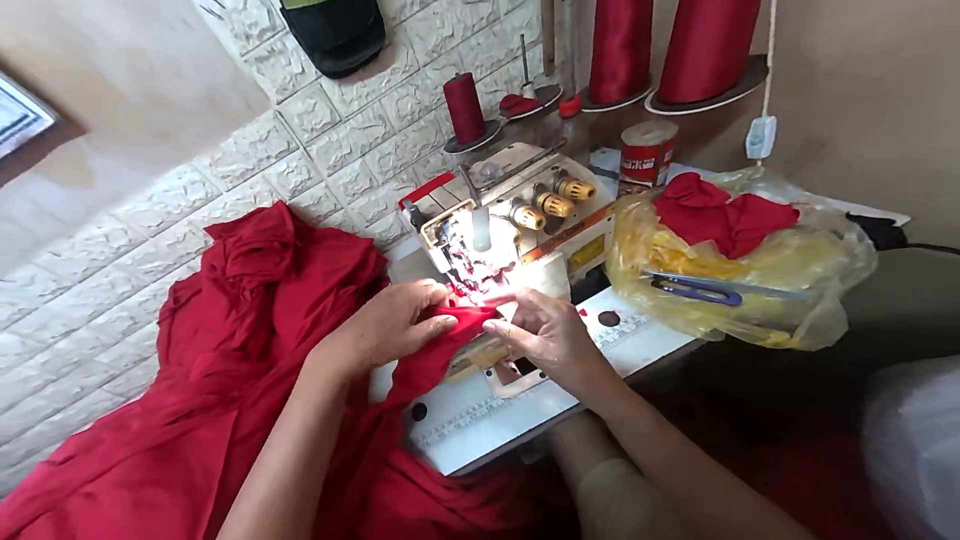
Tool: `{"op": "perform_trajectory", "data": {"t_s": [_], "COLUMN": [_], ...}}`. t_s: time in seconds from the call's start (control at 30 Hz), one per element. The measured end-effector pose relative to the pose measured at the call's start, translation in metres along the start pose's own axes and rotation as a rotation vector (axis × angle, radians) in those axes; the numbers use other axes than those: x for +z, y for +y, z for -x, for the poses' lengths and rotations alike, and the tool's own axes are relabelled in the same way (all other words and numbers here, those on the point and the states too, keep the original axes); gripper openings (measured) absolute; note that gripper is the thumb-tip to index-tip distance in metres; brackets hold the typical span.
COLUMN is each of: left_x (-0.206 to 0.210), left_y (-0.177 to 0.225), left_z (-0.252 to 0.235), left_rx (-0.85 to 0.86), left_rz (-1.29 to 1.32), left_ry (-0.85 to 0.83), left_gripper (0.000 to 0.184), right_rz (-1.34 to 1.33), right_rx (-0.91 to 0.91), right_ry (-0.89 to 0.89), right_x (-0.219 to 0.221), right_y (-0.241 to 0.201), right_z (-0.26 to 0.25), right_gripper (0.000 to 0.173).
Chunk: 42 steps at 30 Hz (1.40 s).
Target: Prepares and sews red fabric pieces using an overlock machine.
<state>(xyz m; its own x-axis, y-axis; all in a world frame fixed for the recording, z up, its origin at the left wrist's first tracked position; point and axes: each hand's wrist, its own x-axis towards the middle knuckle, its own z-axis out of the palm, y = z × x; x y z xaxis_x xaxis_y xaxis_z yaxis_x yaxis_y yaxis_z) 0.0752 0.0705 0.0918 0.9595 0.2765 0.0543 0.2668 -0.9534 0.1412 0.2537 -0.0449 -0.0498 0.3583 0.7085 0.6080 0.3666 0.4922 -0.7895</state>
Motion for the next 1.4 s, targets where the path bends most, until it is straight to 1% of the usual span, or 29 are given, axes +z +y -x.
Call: {"op": "perform_trajectory", "data": {"t_s": [0.03,0.1,0.2,0.27,0.33,0.4,0.43,0.5,0.57,0.63,0.67,0.73,0.77,0.83,0.87,0.9,0.93,1.0,1.03,1.07,1.1,1.17,1.23,1.3,1.33,1.4], "left_x": [-0.002,-0.005,-0.007,-0.009,-0.012,-0.014,-0.015,-0.017,-0.018,-0.019,-0.019,-0.019,-0.018,-0.016,-0.015,-0.013,-0.011,-0.007,-0.005,-0.002,0.001,0.006,0.007,0.007,0.008,0.012], "left_y": [0.001,0.002,0.002,0.002,0.004,0.006,0.009,0.014,0.018,0.019,0.019,0.018,0.017,0.014,0.012,0.011,0.012,0.018,0.024,0.029,0.034,0.034,0.019,0.002,0.0,0.009], "left_z": [0.003,0.006,0.007,0.008,0.008,0.009,0.009,0.008,0.007,0.006,0.006,0.007,0.007,0.007,0.008,0.007,0.007,0.004,0.003,0.0,-0.002,-0.006,-0.007,-0.007,-0.008,-0.009], "left_rx": [-0.004,-0.009,-0.03,-0.035,-0.053,-0.085,-0.105,-0.121,-0.107,-0.086,-0.08,-0.075,-0.067,-0.048,-0.027,-0.003,0.02,0.086,0.127,0.165,0.197,0.211,0.178,0.173,0.186,0.211], "left_rz": [0.044,0.081,0.116,0.125,0.138,0.173,0.196,0.216,0.201,0.18,0.174,0.157,0.137,0.067,0.033,0.005,-0.012,-0.011,0.002,0.016,0.029,0.035,-0.057,-0.157,-0.137,-0.032], "left_ry": [-0.008,-0.007,-0.005,-0.003,-0.013,-0.022,-0.028,-0.034,-0.028,-0.005,0.005,0.03,0.058,0.118,0.149,0.177,0.197,0.221,0.214,0.194,0.161,0.081,0.041,0.047,0.054,0.045], "left_gripper": [0.021,0.019,0.015,0.014,0.015,0.018,0.02,0.024,0.026,0.026,0.025,0.02,0.018,0.024,0.026,0.028,0.029,0.028,0.028,0.029,0.031,0.033,0.033,0.029,0.027,0.026], "right_rz": [0.098,0.166,0.311,0.391,0.331,0.214,0.2,0.187,0.079,-0.062,-0.101,-0.077,-0.01,0.179,0.24,0.24,0.194,-0.03,-0.141,-0.219,-0.273,-0.335,-0.369,-0.398,-0.402,-0.386], "right_rx": [-0.08,-0.212,-0.334,-0.379,-0.342,-0.154,-0.068,0.003,0.028,0.062,0.071,0.076,0.069,0.013,-0.016,-0.015,0.012,0.073,0.081,0.073,0.063,0.04,0.07,0.092,0.085,0.049], "right_ry": [0.096,0.174,0.126,0.087,0.031,-0.112,-0.186,-0.26,-0.262,-0.213,-0.194,-0.172,-0.161,-0.115,-0.097,-0.086,-0.104,-0.205,-0.275,-0.346,-0.409,-0.488,-0.493,-0.465,-0.456,-0.459], "right_x": [0.003,0.004,0.008,0.011,0.011,0.006,0.003,0.001,0.003,0.007,0.007,0.006,0.004,0.002,0.001,0.0,-0.002,-0.007,-0.01,-0.012,-0.015,-0.019,-0.022,-0.021,-0.02,-0.02], "right_y": [0.001,0.001,-0.003,-0.002,-0.003,-0.012,-0.017,-0.023,-0.028,-0.033,-0.034,-0.034,-0.033,-0.029,-0.025,-0.021,-0.019,-0.019,-0.02,-0.02,-0.018,-0.01,-0.003,0.003,0.004,0.004], "right_z": [0.001,-0.003,-0.012,-0.016,-0.017,-0.018,-0.021,-0.026,-0.03,-0.034,-0.035,-0.037,-0.038,-0.037,-0.037,-0.036,-0.036,-0.035,-0.034,-0.032,-0.03,-0.022,-0.015,-0.008,-0.005,-0.004], "right_gripper": [0.022,0.019,0.019,0.017,0.017,0.022,0.025,0.031,0.025,0.015,0.011,0.007,0.007,0.009,0.01,0.011,0.016,0.025,0.024,0.019,0.015,0.013,0.012,0.012,0.012,0.012]}}
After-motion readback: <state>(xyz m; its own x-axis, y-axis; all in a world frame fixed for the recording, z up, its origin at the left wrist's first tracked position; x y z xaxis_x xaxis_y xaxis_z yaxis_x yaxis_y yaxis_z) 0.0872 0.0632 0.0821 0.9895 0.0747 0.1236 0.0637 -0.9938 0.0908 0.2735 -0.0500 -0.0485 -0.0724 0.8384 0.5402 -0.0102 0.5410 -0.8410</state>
